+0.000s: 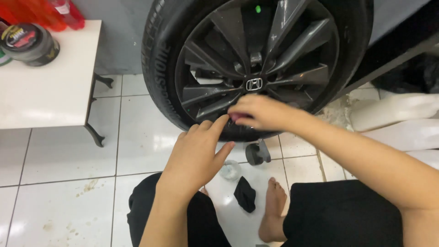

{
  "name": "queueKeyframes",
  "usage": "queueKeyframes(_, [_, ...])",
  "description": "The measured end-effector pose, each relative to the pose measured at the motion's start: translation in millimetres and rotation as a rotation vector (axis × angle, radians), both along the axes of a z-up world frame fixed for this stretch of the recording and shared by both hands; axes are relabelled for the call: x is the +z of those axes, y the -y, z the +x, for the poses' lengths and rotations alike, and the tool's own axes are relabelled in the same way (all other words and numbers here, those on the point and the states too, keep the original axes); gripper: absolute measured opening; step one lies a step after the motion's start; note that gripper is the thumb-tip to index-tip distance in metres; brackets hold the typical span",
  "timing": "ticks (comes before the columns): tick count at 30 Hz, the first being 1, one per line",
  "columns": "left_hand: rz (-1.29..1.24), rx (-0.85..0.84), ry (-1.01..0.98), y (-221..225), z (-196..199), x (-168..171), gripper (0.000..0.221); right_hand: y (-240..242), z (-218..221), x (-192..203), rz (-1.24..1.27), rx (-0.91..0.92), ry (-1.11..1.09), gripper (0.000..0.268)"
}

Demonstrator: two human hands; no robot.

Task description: The person sits on the floor and scrubs a car wheel with a small pink sponge. They hold the wheel with their left hand while scrubbing the spokes and rim with their right hand. A black cloth and a small container are visible on the floor nearby.

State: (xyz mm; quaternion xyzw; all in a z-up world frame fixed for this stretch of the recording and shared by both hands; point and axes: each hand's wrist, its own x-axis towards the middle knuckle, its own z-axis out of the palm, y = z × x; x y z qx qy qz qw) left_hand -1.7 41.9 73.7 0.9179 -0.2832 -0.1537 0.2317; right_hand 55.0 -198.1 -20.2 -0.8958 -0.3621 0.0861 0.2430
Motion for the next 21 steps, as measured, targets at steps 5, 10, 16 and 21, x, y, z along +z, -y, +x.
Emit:
queueKeyframes(5, [0.094, 0.060, 0.149, 18.6, 12.1, -74.7, 0.055, 59.6, 64.5, 79.8, -0.048, -0.110, 0.510, 0.019])
queueKeyframes(10, [0.116, -0.060, 0.051, 55.3, 3.9, -87.2, 0.050, 90.0, 80.1, 96.1, 0.093, -0.191, 0.914, 0.019])
queueKeyframes(16, [0.154, -0.125, 0.038, 78.6, -25.5, -69.8, 0.054, 90.2, 65.0, 70.2, 0.054, -0.278, 0.983, 0.023])
queueKeyframes(21, [0.056, -0.193, -0.103, 64.1, -26.1, -68.1, 0.059, 94.9, 57.3, 26.0, -0.154, -0.151, 0.971, 0.018])
